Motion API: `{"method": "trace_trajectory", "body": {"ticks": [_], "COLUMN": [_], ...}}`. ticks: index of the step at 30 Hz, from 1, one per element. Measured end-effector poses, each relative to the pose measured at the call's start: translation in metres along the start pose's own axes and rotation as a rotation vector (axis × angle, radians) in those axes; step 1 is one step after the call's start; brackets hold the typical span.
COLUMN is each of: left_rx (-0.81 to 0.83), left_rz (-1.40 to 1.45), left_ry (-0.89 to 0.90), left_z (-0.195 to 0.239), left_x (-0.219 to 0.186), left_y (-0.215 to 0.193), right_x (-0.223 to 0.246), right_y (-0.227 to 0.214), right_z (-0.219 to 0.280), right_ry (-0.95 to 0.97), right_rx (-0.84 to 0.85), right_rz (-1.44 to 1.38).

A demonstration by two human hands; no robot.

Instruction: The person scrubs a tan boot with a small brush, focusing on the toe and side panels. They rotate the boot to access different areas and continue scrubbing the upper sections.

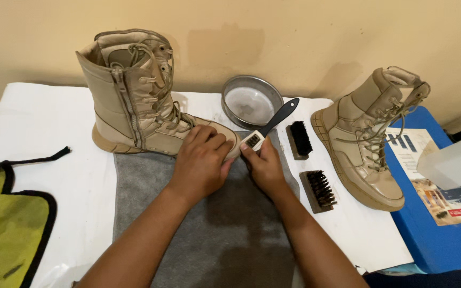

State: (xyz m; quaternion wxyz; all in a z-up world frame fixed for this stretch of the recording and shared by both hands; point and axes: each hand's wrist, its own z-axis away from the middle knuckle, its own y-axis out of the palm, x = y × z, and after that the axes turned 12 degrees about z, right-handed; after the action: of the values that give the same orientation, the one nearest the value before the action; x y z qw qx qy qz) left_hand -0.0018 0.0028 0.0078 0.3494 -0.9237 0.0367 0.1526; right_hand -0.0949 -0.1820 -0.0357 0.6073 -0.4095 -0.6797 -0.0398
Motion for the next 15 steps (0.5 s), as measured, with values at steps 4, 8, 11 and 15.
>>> {"method": "trace_trajectory", "body": {"ticks": [4,8,11,15], "left_rx": [0.012,0.009,0.005,0.024], "left_rz": [0.007,0.008,0.013,0.008], "left_ry": [-0.006,-0.002,0.003,0.004], "left_z": [0.0,-0.001,0.001,0.002], "left_x": [0.0,0.0,0.001,0.002], "left_y": [-0.002,-0.002,0.0,0.002], "right_x": [0.017,0.022,0.007,-0.016], "right_y": [-0.005,-0.009,-0.006,0.007], "right_z": [0.004,0.008,0.006,-0.005], "right_ry": [-0.013,-0.012,-0.005,0.028], "right_rx": [0.13,0.171,0.104,0.056], "right_rz": [-0.212,-0.01,0.04,-0.267]}}
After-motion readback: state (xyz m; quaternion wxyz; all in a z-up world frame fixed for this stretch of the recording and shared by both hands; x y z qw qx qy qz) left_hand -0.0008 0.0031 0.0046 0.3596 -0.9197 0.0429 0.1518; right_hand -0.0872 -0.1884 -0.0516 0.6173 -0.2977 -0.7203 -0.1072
